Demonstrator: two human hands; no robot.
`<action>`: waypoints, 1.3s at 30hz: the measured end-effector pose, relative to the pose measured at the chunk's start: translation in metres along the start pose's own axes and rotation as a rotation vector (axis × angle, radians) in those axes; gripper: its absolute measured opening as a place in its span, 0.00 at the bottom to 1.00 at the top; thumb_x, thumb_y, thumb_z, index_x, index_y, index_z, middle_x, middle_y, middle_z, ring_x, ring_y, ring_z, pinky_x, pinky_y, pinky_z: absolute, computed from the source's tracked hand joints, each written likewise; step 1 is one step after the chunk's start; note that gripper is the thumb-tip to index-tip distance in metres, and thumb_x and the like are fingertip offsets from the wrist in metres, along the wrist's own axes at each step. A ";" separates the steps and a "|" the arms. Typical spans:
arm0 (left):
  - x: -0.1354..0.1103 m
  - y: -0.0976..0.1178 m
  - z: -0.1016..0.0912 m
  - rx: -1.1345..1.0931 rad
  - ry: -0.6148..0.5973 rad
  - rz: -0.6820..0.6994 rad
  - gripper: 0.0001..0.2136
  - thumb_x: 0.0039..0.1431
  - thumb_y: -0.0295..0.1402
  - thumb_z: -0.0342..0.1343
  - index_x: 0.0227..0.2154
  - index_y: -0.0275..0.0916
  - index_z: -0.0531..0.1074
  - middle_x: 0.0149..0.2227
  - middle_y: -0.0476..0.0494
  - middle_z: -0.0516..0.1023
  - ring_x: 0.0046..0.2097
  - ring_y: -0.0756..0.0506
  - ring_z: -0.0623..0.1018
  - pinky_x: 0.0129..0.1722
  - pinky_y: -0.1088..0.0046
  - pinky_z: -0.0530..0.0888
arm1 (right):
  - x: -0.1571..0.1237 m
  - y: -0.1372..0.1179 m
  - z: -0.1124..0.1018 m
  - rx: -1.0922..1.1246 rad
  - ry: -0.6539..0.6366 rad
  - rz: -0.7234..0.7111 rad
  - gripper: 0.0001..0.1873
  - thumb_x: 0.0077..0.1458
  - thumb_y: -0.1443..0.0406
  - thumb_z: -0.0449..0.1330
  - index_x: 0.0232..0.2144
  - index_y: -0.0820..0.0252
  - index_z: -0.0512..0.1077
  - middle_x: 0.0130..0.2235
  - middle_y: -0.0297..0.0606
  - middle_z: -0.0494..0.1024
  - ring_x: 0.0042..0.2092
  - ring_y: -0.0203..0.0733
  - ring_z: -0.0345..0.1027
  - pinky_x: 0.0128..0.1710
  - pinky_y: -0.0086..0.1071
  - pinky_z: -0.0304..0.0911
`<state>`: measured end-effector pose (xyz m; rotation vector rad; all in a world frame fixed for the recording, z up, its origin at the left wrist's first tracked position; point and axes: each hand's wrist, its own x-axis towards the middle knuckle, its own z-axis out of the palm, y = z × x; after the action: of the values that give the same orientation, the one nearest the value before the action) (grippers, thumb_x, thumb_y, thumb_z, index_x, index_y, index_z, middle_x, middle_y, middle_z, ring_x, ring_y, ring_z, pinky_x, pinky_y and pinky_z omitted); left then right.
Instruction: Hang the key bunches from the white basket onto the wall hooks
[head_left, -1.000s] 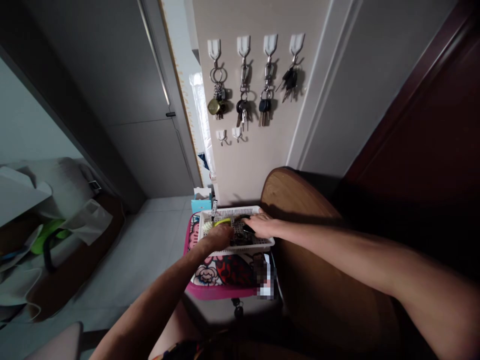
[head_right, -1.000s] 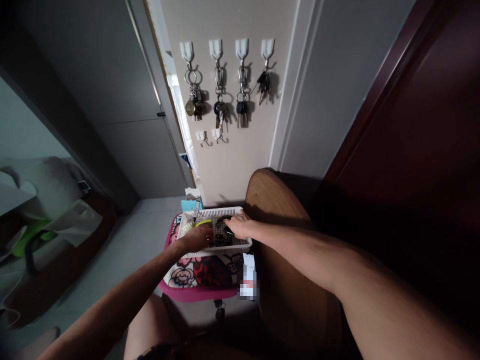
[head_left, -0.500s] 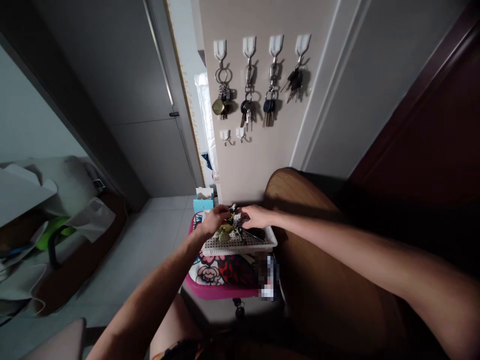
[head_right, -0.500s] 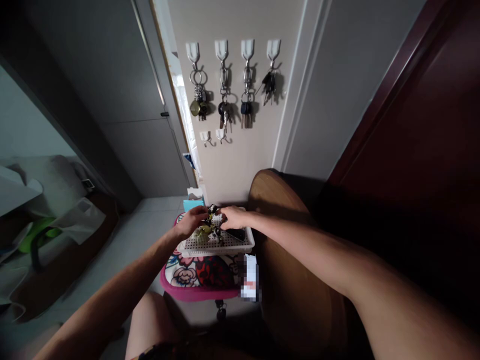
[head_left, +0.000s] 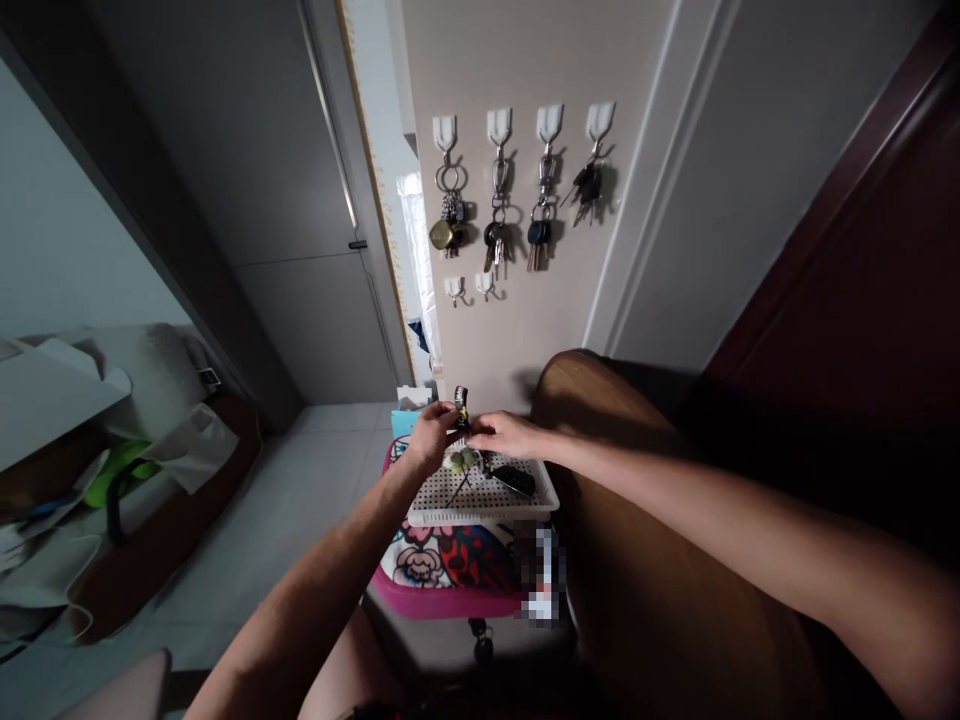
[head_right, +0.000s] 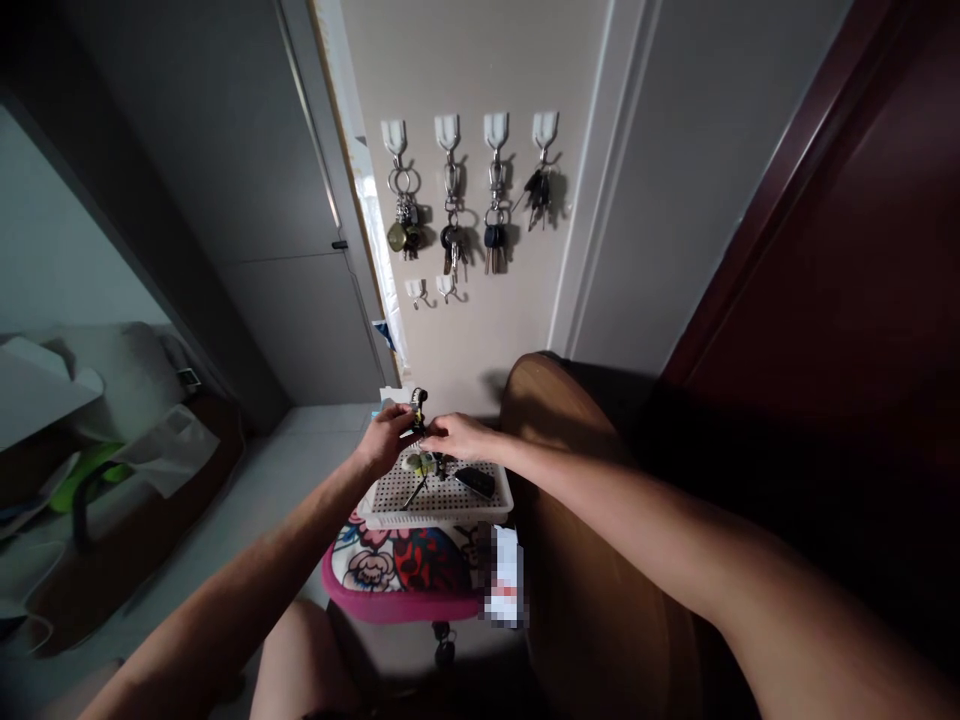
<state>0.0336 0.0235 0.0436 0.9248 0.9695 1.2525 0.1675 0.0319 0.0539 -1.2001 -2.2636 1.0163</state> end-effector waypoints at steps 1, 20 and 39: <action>0.000 0.000 0.001 0.007 -0.008 -0.005 0.05 0.36 0.27 0.50 0.19 0.35 0.58 0.20 0.54 0.62 0.22 0.57 0.64 0.25 0.79 0.65 | 0.001 0.001 0.000 -0.044 0.023 0.003 0.06 0.37 0.66 0.51 0.21 0.65 0.64 0.19 0.30 0.63 0.22 0.28 0.53 0.20 0.23 0.48; 0.009 0.001 -0.010 0.727 -0.061 0.282 0.08 0.40 0.33 0.48 0.20 0.33 0.67 0.21 0.49 0.69 0.25 0.53 0.66 0.26 0.79 0.63 | 0.002 -0.006 -0.016 0.090 0.293 0.142 0.12 0.40 0.61 0.48 0.19 0.65 0.64 0.17 0.30 0.62 0.20 0.29 0.53 0.18 0.23 0.48; 0.012 0.057 0.015 0.920 -0.124 0.481 0.05 0.39 0.28 0.47 0.19 0.34 0.67 0.18 0.52 0.67 0.22 0.54 0.65 0.23 0.81 0.62 | 0.006 -0.021 -0.027 0.056 0.364 -0.134 0.09 0.43 0.66 0.45 0.21 0.64 0.64 0.21 0.33 0.67 0.25 0.31 0.60 0.25 0.23 0.56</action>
<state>0.0299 0.0399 0.1009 2.0195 1.2892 1.0924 0.1692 0.0398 0.0878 -1.0923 -1.9873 0.7372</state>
